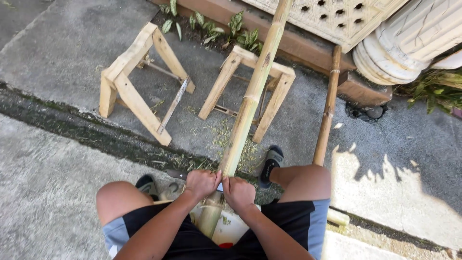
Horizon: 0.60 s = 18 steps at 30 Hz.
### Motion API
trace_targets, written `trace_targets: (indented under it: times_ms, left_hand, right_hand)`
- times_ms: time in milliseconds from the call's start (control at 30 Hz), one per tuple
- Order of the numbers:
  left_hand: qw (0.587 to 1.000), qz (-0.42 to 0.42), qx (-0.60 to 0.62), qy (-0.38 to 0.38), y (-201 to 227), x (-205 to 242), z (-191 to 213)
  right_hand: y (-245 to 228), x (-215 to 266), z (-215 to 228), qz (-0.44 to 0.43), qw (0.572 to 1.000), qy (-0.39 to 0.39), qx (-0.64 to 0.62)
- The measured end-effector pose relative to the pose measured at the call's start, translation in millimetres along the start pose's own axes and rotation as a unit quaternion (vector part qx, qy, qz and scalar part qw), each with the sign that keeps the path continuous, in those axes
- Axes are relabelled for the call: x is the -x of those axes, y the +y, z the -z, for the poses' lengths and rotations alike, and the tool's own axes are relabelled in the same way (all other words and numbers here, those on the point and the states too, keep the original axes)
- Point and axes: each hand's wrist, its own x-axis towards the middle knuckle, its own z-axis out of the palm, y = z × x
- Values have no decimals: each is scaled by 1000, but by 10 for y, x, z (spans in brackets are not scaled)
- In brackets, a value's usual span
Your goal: The recorder uses a small knife to shave and carve the outer layer of a bamboo pole while sitting on a wooden stool.
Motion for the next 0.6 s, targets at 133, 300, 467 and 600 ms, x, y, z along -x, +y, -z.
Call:
trace_targets:
  times_ms: [133,300,467,600]
  left_hand:
    - [994,2,-20,-104,-137,-606,-70]
    - [989,-6,-54,-134,-294,-1513,-387]
    - [978,-6,-124,-166,-424,-2539,-679]
    - [970,12,-137,-200,-524,-3143,-738]
  right_hand:
    - [195,-425,194,0,999,-30,-35]
    - [718,-1151,302,12,991,-130,-12]
    - [1193,-2096,355,-18,989,-148,-17]
    - [1421,-2605,319,-11,996,-78,-52]
